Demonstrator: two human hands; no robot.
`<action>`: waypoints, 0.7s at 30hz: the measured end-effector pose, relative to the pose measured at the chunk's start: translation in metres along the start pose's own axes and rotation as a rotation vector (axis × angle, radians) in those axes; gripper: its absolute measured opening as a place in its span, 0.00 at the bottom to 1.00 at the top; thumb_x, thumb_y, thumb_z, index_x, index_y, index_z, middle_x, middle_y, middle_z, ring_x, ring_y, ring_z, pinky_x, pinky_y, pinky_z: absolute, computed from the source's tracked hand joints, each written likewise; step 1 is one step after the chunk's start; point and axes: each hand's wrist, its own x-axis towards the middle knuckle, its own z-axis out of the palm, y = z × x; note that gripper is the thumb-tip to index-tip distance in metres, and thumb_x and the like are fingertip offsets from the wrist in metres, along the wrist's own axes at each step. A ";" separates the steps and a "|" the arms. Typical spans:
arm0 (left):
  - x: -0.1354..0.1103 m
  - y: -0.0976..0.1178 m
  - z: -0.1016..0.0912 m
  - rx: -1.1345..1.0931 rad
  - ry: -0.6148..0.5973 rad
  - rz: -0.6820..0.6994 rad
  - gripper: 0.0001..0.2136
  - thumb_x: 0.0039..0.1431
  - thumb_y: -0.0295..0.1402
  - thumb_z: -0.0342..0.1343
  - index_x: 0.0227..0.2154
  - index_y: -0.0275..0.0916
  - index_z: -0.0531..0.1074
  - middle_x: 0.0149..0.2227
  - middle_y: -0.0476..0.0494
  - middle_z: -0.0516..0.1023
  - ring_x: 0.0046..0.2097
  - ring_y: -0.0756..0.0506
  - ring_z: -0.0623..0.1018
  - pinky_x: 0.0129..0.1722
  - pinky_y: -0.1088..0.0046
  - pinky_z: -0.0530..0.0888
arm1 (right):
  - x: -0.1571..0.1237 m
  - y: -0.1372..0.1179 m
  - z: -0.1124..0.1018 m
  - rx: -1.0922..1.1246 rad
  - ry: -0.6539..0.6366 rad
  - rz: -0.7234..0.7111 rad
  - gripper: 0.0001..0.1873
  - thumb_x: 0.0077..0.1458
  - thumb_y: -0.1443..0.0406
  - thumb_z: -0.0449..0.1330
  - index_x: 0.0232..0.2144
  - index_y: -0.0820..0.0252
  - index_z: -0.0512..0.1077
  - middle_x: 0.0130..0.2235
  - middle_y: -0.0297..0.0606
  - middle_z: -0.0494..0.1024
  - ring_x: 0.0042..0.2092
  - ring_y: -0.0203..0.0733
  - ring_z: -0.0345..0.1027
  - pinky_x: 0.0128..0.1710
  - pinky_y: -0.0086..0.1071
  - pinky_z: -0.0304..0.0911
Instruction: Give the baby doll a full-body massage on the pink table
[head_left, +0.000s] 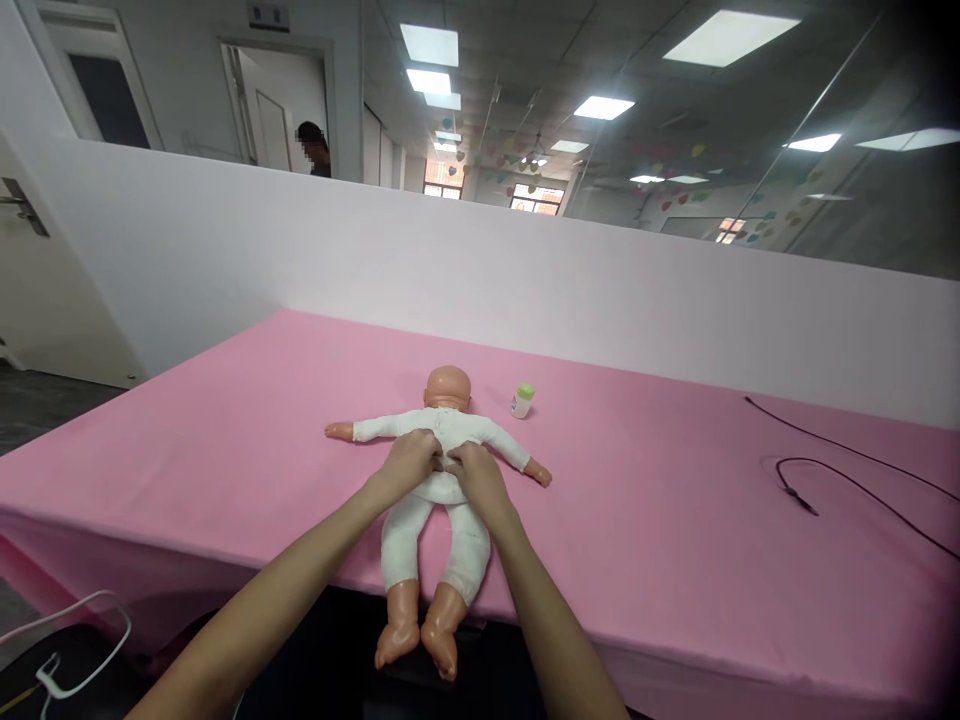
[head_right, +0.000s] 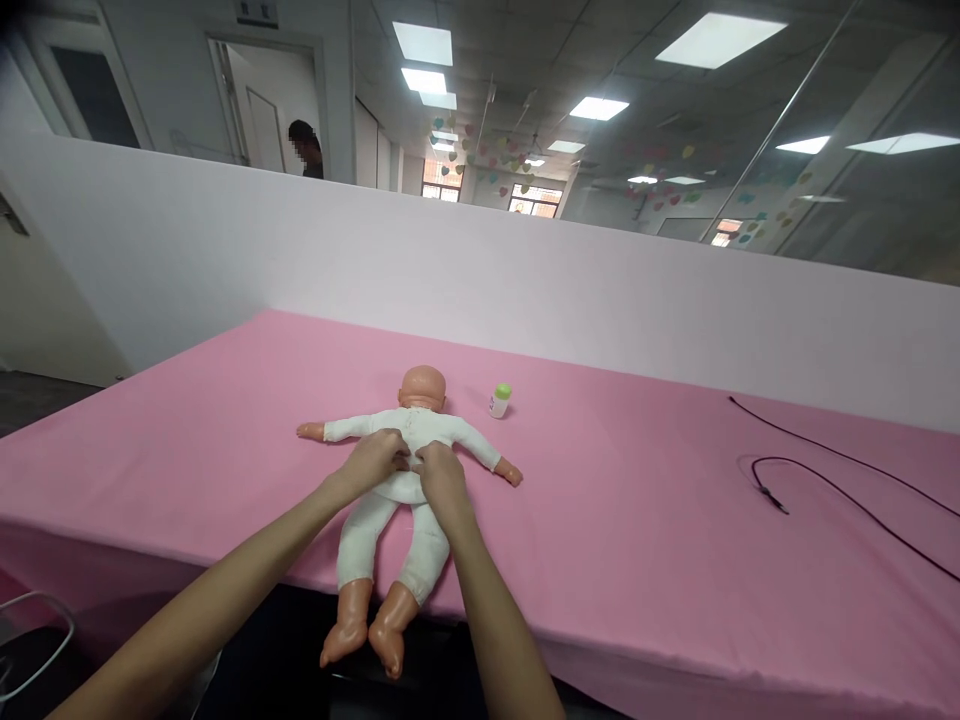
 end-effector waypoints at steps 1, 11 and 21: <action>0.000 0.002 0.005 0.049 0.003 -0.022 0.11 0.62 0.27 0.54 0.27 0.37 0.78 0.29 0.39 0.78 0.32 0.43 0.76 0.34 0.66 0.69 | 0.001 -0.003 0.004 -0.034 0.001 0.034 0.12 0.63 0.71 0.57 0.27 0.61 0.75 0.32 0.40 0.78 0.34 0.42 0.69 0.32 0.33 0.55; -0.013 0.009 0.001 0.121 -0.059 -0.032 0.10 0.68 0.31 0.52 0.34 0.37 0.78 0.31 0.37 0.78 0.34 0.39 0.77 0.36 0.63 0.69 | -0.016 -0.010 0.004 -0.164 0.025 -0.032 0.15 0.67 0.73 0.52 0.34 0.59 0.77 0.43 0.43 0.78 0.45 0.45 0.70 0.39 0.33 0.58; -0.050 0.031 0.017 0.158 -0.126 -0.051 0.14 0.64 0.23 0.49 0.31 0.40 0.78 0.33 0.34 0.77 0.35 0.37 0.77 0.35 0.59 0.71 | -0.041 -0.021 0.013 -0.263 -0.043 -0.081 0.16 0.63 0.77 0.51 0.34 0.59 0.77 0.39 0.45 0.80 0.42 0.49 0.73 0.39 0.35 0.59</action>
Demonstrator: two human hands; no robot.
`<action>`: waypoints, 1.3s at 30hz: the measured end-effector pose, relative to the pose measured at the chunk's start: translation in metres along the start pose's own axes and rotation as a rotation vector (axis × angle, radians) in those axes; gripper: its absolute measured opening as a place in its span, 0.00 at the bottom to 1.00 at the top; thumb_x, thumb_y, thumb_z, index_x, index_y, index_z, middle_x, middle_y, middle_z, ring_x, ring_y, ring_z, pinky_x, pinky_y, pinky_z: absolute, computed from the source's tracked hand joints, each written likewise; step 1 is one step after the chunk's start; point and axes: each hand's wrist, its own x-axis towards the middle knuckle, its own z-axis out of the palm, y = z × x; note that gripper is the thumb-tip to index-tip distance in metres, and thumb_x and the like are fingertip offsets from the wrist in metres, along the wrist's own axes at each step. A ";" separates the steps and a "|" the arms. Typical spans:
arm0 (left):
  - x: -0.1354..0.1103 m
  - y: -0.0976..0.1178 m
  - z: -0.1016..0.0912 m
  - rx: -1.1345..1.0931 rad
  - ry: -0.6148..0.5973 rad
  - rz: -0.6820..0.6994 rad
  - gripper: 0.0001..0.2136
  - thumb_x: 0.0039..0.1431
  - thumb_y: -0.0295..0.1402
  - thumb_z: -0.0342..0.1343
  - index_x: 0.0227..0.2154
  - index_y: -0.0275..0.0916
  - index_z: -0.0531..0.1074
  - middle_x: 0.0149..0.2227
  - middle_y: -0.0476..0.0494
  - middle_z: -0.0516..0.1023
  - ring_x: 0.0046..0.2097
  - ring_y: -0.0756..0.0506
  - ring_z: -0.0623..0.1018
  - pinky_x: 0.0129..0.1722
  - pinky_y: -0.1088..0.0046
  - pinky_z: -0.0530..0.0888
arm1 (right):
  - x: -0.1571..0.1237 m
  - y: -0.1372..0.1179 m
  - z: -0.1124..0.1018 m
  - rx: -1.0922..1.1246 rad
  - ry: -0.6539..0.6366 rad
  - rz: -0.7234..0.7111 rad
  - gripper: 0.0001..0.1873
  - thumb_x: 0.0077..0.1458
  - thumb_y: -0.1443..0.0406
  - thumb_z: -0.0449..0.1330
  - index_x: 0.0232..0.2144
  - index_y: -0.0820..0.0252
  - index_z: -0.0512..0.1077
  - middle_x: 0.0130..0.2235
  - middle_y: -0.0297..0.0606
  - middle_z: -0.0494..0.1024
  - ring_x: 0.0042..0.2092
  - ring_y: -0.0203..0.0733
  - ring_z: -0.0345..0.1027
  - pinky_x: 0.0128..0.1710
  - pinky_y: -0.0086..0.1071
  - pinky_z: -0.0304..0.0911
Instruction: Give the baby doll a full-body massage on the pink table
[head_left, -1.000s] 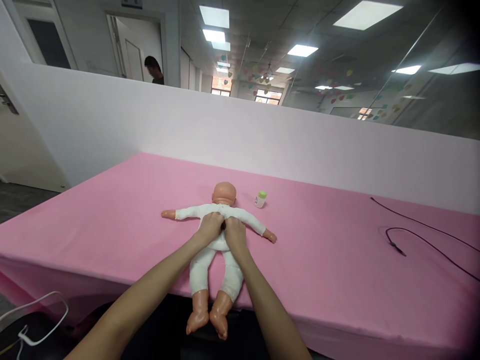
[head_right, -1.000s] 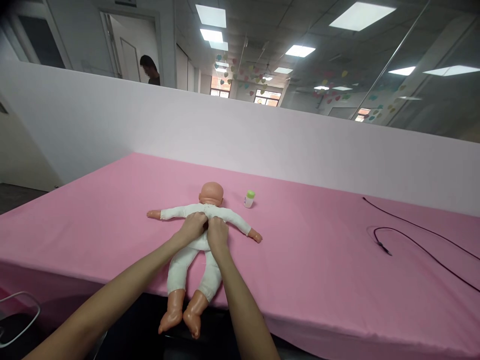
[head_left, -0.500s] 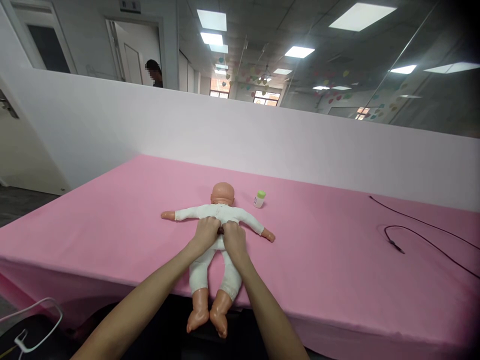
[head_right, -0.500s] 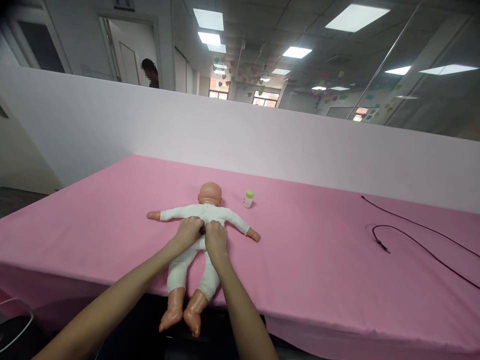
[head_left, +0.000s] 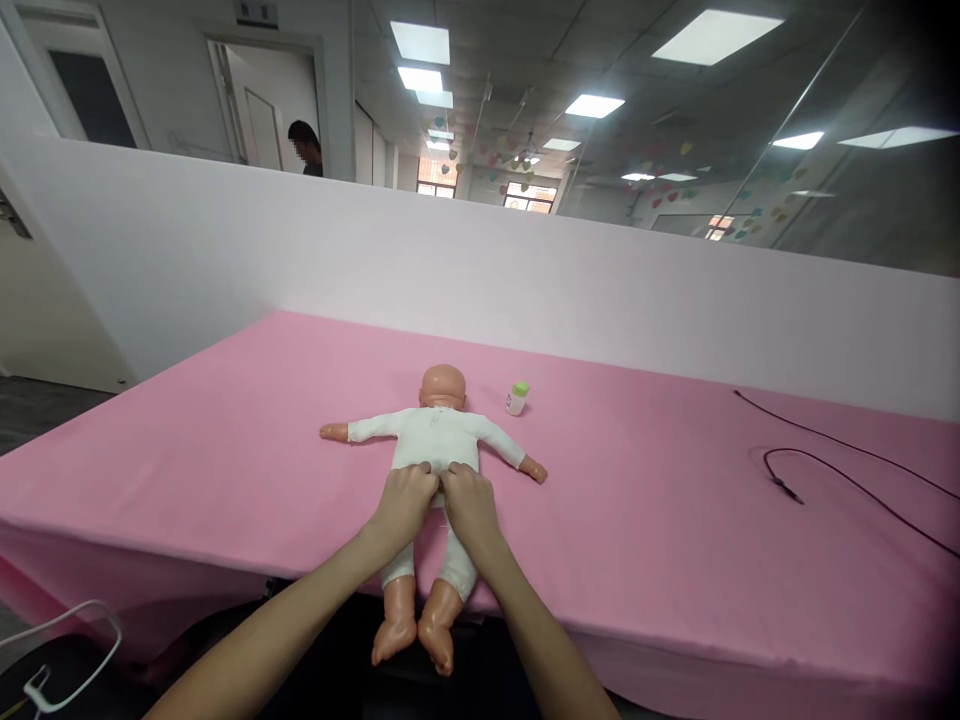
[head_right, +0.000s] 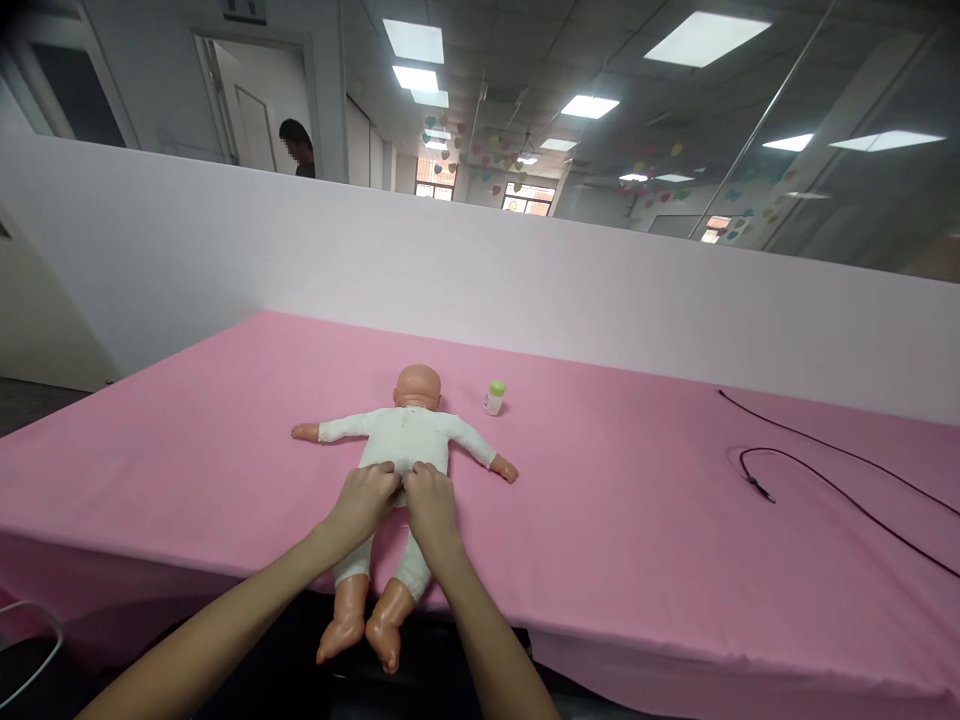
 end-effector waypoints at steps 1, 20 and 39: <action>0.001 0.001 0.003 0.011 -0.005 -0.008 0.14 0.64 0.23 0.48 0.31 0.40 0.79 0.33 0.33 0.77 0.34 0.37 0.77 0.34 0.58 0.71 | 0.003 0.000 0.000 0.005 -0.008 0.004 0.16 0.62 0.77 0.51 0.33 0.60 0.77 0.38 0.46 0.80 0.42 0.49 0.73 0.38 0.35 0.59; 0.107 -0.048 0.005 -0.078 0.291 -0.154 0.06 0.63 0.28 0.54 0.35 0.37 0.76 0.40 0.38 0.80 0.43 0.41 0.78 0.42 0.66 0.70 | 0.095 0.035 0.003 0.189 0.263 0.197 0.11 0.68 0.68 0.55 0.40 0.65 0.77 0.43 0.48 0.80 0.43 0.45 0.70 0.43 0.33 0.59; 0.081 -0.036 0.004 0.066 0.185 -0.003 0.10 0.65 0.24 0.52 0.30 0.35 0.76 0.36 0.38 0.78 0.38 0.43 0.75 0.38 0.67 0.68 | 0.080 0.035 0.017 0.145 0.135 0.192 0.13 0.67 0.67 0.56 0.32 0.61 0.78 0.37 0.44 0.80 0.38 0.44 0.71 0.36 0.33 0.54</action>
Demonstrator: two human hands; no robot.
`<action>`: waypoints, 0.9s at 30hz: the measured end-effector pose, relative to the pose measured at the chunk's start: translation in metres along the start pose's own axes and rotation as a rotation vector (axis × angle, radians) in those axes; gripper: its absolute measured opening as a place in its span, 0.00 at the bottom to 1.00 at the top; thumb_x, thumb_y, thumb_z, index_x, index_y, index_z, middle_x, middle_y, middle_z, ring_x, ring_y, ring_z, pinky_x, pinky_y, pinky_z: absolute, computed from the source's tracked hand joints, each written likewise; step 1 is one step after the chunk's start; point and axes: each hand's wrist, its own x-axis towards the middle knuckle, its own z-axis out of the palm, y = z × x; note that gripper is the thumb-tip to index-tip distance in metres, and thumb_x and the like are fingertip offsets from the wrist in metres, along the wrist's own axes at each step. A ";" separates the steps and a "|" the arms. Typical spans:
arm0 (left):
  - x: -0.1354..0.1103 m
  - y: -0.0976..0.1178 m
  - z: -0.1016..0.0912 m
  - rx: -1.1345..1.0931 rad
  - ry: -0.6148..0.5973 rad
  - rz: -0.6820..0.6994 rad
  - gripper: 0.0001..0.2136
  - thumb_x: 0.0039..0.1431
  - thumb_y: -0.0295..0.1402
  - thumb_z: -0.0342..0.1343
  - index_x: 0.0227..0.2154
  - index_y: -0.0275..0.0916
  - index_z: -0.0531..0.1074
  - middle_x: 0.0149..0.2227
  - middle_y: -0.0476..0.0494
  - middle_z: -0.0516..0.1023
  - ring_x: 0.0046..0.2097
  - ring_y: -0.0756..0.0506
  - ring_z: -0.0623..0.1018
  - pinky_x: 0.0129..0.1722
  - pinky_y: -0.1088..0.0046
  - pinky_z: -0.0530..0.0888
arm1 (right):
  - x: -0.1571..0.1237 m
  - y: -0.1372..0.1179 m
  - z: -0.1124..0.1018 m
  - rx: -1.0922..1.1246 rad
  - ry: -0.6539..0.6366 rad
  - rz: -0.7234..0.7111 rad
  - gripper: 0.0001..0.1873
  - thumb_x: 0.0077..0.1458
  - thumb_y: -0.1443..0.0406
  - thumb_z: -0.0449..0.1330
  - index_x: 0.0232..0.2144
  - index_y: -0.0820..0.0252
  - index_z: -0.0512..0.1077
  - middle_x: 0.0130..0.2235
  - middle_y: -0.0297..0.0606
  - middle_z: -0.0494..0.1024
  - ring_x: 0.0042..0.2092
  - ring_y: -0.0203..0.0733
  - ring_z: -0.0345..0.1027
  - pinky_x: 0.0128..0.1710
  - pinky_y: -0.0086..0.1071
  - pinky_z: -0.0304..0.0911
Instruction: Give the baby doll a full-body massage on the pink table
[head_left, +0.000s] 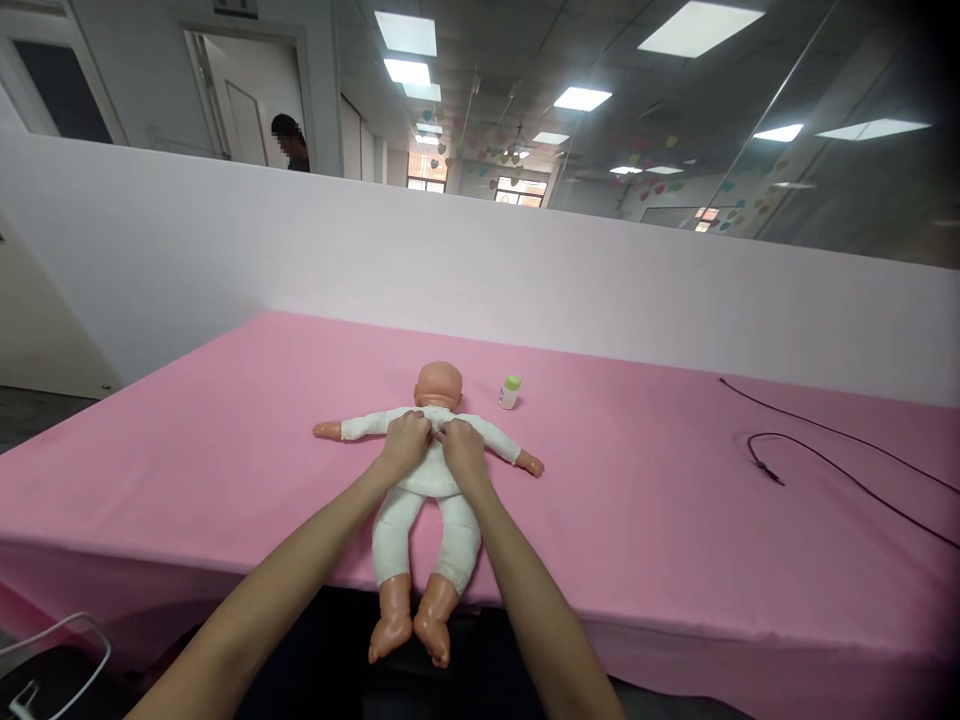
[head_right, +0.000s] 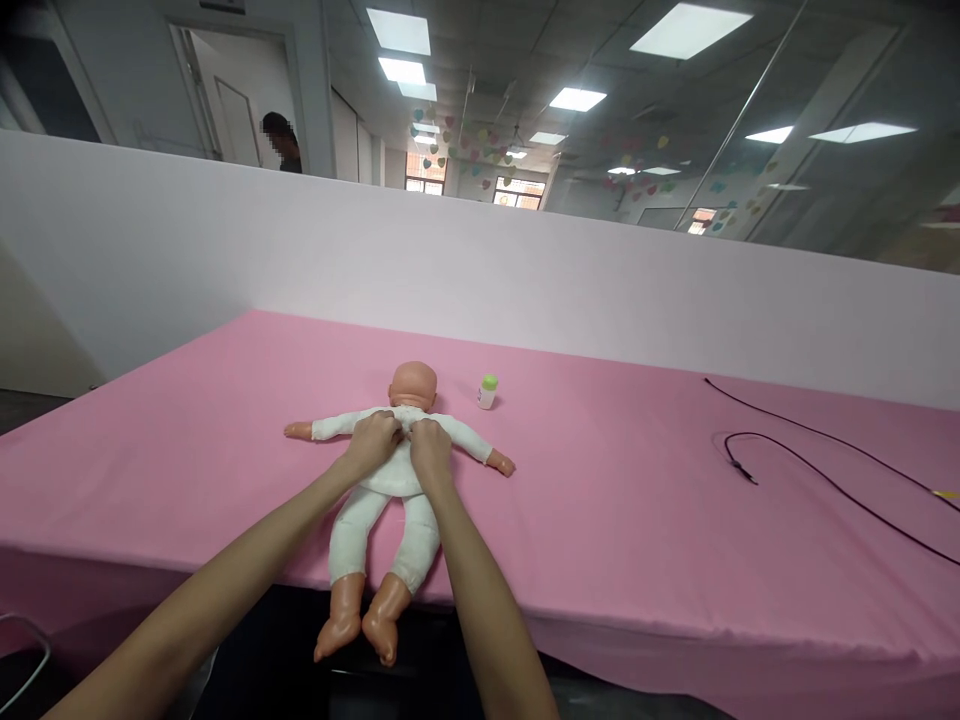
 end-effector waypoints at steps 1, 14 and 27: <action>0.003 0.001 0.002 0.015 -0.006 -0.008 0.10 0.65 0.24 0.52 0.30 0.35 0.76 0.36 0.38 0.78 0.38 0.42 0.75 0.38 0.66 0.68 | 0.003 -0.001 0.001 -0.009 -0.004 0.009 0.13 0.67 0.68 0.56 0.31 0.62 0.78 0.37 0.45 0.80 0.38 0.44 0.71 0.36 0.33 0.54; -0.028 -0.002 -0.015 -0.164 -0.023 0.083 0.10 0.67 0.28 0.53 0.30 0.39 0.76 0.30 0.41 0.77 0.32 0.43 0.75 0.35 0.67 0.69 | -0.029 0.000 -0.018 0.134 -0.062 -0.103 0.07 0.64 0.69 0.59 0.41 0.63 0.78 0.43 0.43 0.81 0.43 0.44 0.72 0.40 0.32 0.58; -0.030 0.013 -0.016 -0.023 -0.036 0.155 0.15 0.62 0.19 0.48 0.27 0.36 0.78 0.38 0.31 0.78 0.46 0.34 0.75 0.47 0.56 0.71 | -0.039 -0.009 -0.013 0.061 0.024 -0.080 0.15 0.65 0.73 0.52 0.29 0.61 0.75 0.40 0.46 0.78 0.43 0.46 0.67 0.41 0.35 0.58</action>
